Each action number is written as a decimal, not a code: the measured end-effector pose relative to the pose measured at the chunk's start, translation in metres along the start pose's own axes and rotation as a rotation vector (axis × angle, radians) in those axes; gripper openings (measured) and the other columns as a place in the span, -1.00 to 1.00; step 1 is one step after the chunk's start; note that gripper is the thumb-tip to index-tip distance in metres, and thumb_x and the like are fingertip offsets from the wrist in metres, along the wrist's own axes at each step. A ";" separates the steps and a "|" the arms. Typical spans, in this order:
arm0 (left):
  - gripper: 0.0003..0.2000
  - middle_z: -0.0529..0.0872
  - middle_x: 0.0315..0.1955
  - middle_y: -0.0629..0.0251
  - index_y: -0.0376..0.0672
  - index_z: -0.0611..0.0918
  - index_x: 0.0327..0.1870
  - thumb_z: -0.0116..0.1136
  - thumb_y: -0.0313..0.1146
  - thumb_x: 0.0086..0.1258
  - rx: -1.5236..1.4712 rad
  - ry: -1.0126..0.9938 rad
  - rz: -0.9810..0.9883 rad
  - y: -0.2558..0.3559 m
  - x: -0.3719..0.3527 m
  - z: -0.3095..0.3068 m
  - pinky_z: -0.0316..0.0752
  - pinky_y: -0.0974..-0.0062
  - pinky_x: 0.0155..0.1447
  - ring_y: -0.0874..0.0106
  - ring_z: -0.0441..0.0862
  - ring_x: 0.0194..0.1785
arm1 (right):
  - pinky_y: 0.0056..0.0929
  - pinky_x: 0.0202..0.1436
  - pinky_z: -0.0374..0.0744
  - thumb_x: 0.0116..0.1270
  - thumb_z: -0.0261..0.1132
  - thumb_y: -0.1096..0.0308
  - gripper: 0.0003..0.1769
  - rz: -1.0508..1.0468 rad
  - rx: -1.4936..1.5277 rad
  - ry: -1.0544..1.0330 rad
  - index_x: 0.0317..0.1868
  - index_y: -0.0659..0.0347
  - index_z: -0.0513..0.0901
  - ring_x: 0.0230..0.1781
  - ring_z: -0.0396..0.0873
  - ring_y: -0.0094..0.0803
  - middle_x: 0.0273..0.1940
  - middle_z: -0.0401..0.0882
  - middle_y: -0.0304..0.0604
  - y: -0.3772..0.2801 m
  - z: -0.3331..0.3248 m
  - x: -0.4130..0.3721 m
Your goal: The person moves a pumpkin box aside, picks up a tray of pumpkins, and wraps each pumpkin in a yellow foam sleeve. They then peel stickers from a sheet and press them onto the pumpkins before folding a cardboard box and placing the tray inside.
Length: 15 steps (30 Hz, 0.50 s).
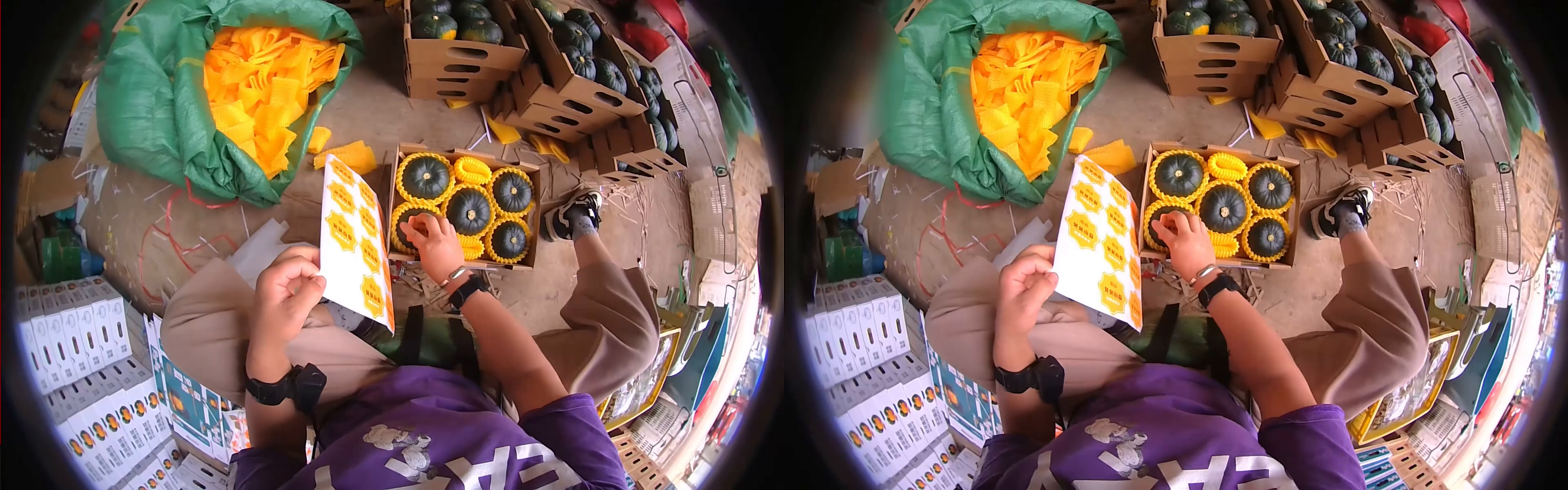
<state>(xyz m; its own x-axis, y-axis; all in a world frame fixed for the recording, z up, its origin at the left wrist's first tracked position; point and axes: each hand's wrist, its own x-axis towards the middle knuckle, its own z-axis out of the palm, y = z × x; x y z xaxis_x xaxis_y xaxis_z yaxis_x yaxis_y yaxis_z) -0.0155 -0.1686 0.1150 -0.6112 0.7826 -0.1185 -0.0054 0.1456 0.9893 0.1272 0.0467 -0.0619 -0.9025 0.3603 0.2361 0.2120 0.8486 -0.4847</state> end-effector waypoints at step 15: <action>-0.93 0.30 0.26 -0.34 -0.31 0.48 -0.55 0.01 -0.55 0.11 -0.755 -0.205 -0.049 -0.009 0.001 0.015 0.14 0.16 0.40 0.02 0.28 0.37 | -0.60 -0.34 0.60 0.25 0.32 0.44 -0.82 0.765 1.814 -0.370 -0.20 0.39 0.66 -0.42 0.62 -0.51 -0.34 0.68 -0.17 -0.085 -0.072 0.034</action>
<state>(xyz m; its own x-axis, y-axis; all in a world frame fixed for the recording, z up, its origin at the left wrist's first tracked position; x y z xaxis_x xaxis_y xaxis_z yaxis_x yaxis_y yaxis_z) -0.0041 -0.1602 0.1046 -0.4385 0.8927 -0.1038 -0.6099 -0.2107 0.7640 0.1054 0.0146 0.0475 -0.8958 0.1064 -0.4315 0.1774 -0.8045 -0.5668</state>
